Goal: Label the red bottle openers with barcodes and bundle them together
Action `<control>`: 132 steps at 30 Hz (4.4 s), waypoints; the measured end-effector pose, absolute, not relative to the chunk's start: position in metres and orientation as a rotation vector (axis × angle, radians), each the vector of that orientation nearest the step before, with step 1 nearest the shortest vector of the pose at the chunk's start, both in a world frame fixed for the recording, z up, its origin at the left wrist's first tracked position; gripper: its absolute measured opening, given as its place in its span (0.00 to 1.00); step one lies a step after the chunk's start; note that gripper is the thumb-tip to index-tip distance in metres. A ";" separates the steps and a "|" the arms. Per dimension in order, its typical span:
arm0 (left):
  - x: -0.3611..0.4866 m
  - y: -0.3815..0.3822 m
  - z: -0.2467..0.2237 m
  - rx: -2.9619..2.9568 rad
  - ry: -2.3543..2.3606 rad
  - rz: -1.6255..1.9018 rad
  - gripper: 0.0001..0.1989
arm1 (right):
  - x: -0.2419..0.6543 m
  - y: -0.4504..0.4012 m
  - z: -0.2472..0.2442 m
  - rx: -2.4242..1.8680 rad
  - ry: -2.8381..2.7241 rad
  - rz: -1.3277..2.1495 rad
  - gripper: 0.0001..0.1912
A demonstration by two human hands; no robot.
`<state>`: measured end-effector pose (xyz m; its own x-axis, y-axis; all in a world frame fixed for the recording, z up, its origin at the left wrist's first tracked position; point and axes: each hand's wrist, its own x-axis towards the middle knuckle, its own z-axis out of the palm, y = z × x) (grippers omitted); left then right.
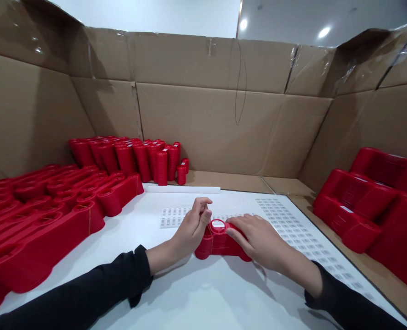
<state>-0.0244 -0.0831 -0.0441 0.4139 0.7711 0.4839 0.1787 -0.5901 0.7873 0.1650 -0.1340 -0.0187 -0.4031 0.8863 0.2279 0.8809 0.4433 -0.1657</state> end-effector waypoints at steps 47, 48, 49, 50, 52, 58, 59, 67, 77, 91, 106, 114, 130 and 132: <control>-0.052 -0.070 -0.032 1.900 0.503 0.508 0.17 | 0.162 -0.140 -0.045 -0.945 -2.087 0.189 0.03; -0.052 -0.070 -0.033 1.912 0.515 0.513 0.17 | 0.162 -0.140 -0.046 -0.954 -2.077 0.195 0.02; -0.052 -0.070 -0.033 1.924 0.526 0.515 0.18 | 0.162 -0.140 -0.046 -0.958 -2.072 0.199 0.02; -0.052 -0.070 -0.033 1.932 0.533 0.513 0.19 | 0.162 -0.140 -0.047 -0.958 -2.071 0.203 0.02; -0.053 -0.070 -0.034 1.935 0.540 0.515 0.20 | 0.162 -0.139 -0.048 -0.960 -2.072 0.211 0.03; -0.053 -0.072 -0.033 1.935 0.522 0.519 0.19 | 0.160 -0.136 -0.049 -0.979 -2.039 0.215 0.03; -0.053 -0.072 -0.032 1.941 0.516 0.504 0.19 | 0.159 -0.136 -0.050 -0.988 -2.025 0.208 0.03; -0.053 -0.073 -0.027 2.153 0.513 0.470 0.18 | 0.155 -0.141 -0.066 -1.055 -1.940 0.049 0.02; -0.054 -0.073 -0.026 2.236 0.469 0.472 0.16 | 0.153 -0.147 -0.067 -1.170 -1.916 0.164 0.03; -0.048 -0.080 -0.029 2.112 0.504 0.500 0.13 | 0.145 -0.146 -0.066 -1.115 -1.743 0.126 0.07; -0.050 -0.079 -0.031 2.178 0.511 0.549 0.14 | 0.150 -0.155 -0.061 -0.900 -1.936 0.017 0.11; -0.042 -0.092 -0.046 1.915 0.697 0.917 0.12 | 0.205 -0.124 -0.046 -1.174 -1.892 0.423 0.17; -0.027 -0.091 -0.061 1.744 1.009 1.004 0.27 | 0.177 -0.128 -0.075 -1.079 -1.351 1.066 0.25; -0.027 -0.090 -0.061 1.772 1.040 1.012 0.27 | 0.178 -0.129 -0.074 -1.074 -1.354 1.123 0.33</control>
<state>-0.0265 -0.0902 -0.0606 0.3340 0.9151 0.2261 0.2504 -0.3174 0.9146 0.1777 -0.1291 -0.0737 -0.0711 0.9842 0.1621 0.0230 0.1640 -0.9862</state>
